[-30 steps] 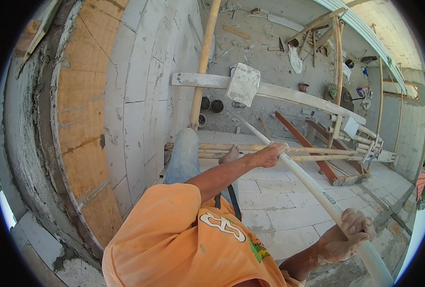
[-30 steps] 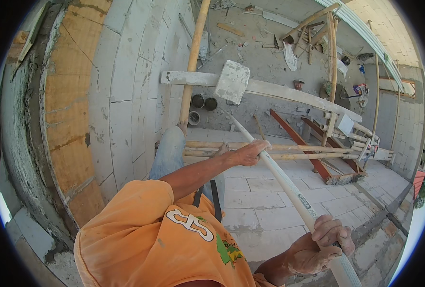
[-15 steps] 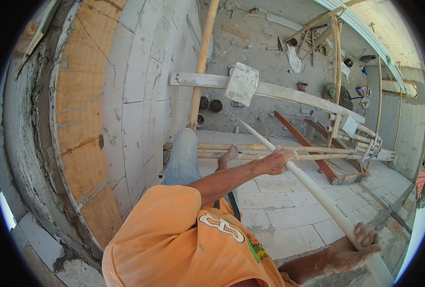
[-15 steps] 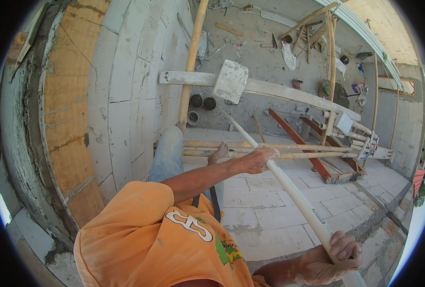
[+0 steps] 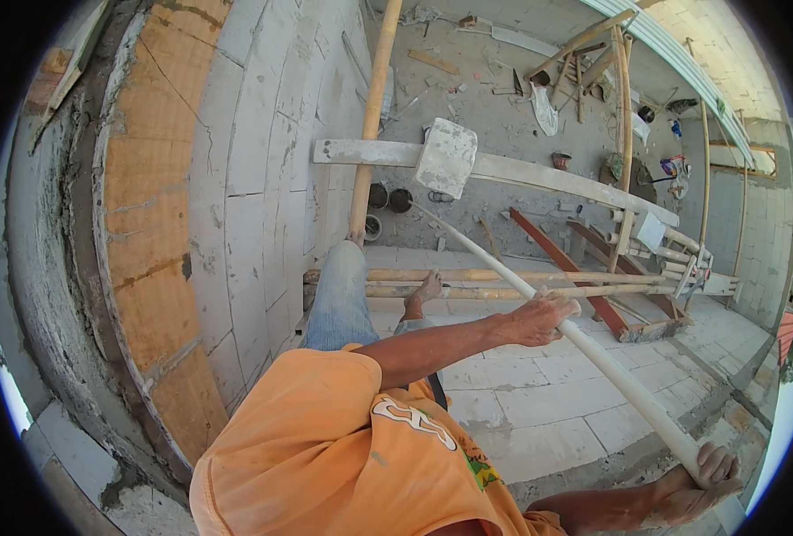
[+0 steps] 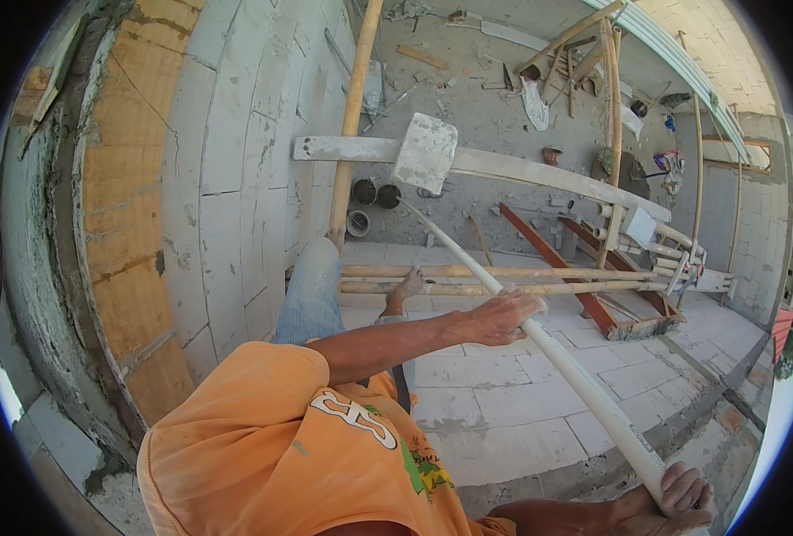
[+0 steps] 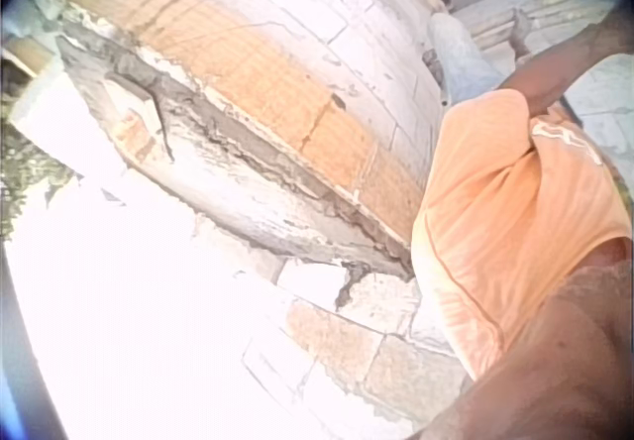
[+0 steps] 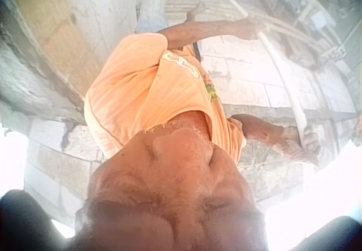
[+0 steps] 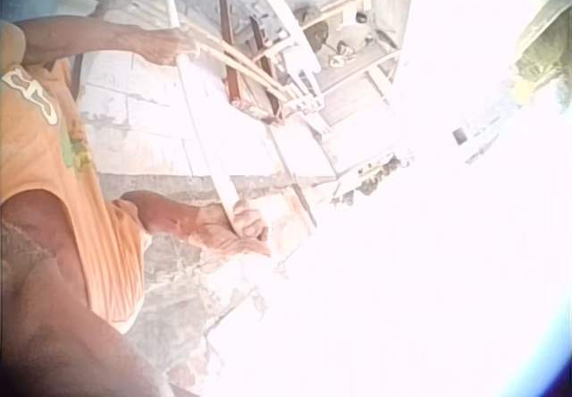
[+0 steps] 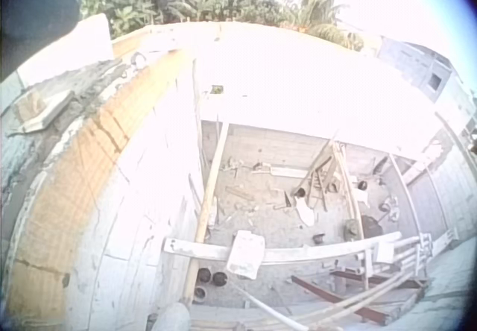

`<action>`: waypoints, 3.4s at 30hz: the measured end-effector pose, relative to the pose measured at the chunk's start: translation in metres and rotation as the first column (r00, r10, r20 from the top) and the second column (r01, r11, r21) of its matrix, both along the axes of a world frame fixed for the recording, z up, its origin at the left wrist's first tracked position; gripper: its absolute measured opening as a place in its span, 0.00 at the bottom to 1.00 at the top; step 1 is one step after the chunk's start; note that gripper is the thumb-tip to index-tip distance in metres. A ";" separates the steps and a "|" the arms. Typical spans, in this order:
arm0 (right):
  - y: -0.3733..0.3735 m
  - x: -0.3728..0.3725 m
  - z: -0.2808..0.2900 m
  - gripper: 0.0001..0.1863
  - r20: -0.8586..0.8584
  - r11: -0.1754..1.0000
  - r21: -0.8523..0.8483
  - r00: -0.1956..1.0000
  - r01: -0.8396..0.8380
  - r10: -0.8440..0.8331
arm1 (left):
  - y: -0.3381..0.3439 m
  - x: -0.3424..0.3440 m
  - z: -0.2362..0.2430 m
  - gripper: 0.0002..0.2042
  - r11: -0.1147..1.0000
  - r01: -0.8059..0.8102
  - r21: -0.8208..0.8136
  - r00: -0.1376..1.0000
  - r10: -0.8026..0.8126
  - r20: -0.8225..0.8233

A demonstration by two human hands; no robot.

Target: The person uses a wooden float and a trowel to apply and smooth cement mortar onto the top of a wall, occasionally pouring more mortar from a bucket.

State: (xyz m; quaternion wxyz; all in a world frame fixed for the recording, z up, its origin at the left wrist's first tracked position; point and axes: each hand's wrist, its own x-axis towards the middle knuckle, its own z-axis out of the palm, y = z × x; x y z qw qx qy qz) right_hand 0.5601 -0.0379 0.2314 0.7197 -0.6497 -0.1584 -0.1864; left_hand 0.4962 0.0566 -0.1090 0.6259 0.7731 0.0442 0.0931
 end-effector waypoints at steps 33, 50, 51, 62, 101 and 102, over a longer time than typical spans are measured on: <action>-0.039 -0.009 -0.339 0.28 -0.566 0.452 -0.575 0.731 -0.682 0.382 | 0.010 -0.074 0.045 0.24 0.978 -0.201 -0.057 0.979 0.202 0.016; 0.053 -0.120 -0.273 0.13 -0.481 0.635 -0.269 0.672 -0.725 0.563 | 0.080 -0.135 0.215 0.38 0.981 -0.072 -0.180 0.968 0.112 0.223; 0.059 -0.117 -0.253 0.13 -0.464 0.642 -0.253 0.673 -0.723 0.576 | 0.090 -0.142 0.213 0.43 0.980 -0.093 -0.175 0.927 0.149 0.343; 0.138 -0.159 -0.048 0.19 -0.319 0.353 -0.130 0.376 -0.926 0.870 | 0.062 -0.157 -0.070 0.17 0.924 -0.362 -0.120 0.931 0.354 -0.084; 0.088 -0.169 -0.059 0.18 -0.320 0.409 -0.041 0.400 -0.911 0.859 | 0.050 -0.171 -0.032 0.21 0.972 -0.218 -0.084 0.975 0.212 -0.068; 0.088 -0.169 -0.046 0.20 -0.354 0.388 -0.060 0.383 -0.920 0.853 | 0.048 -0.167 -0.020 0.13 0.973 -0.213 -0.092 0.968 0.198 -0.153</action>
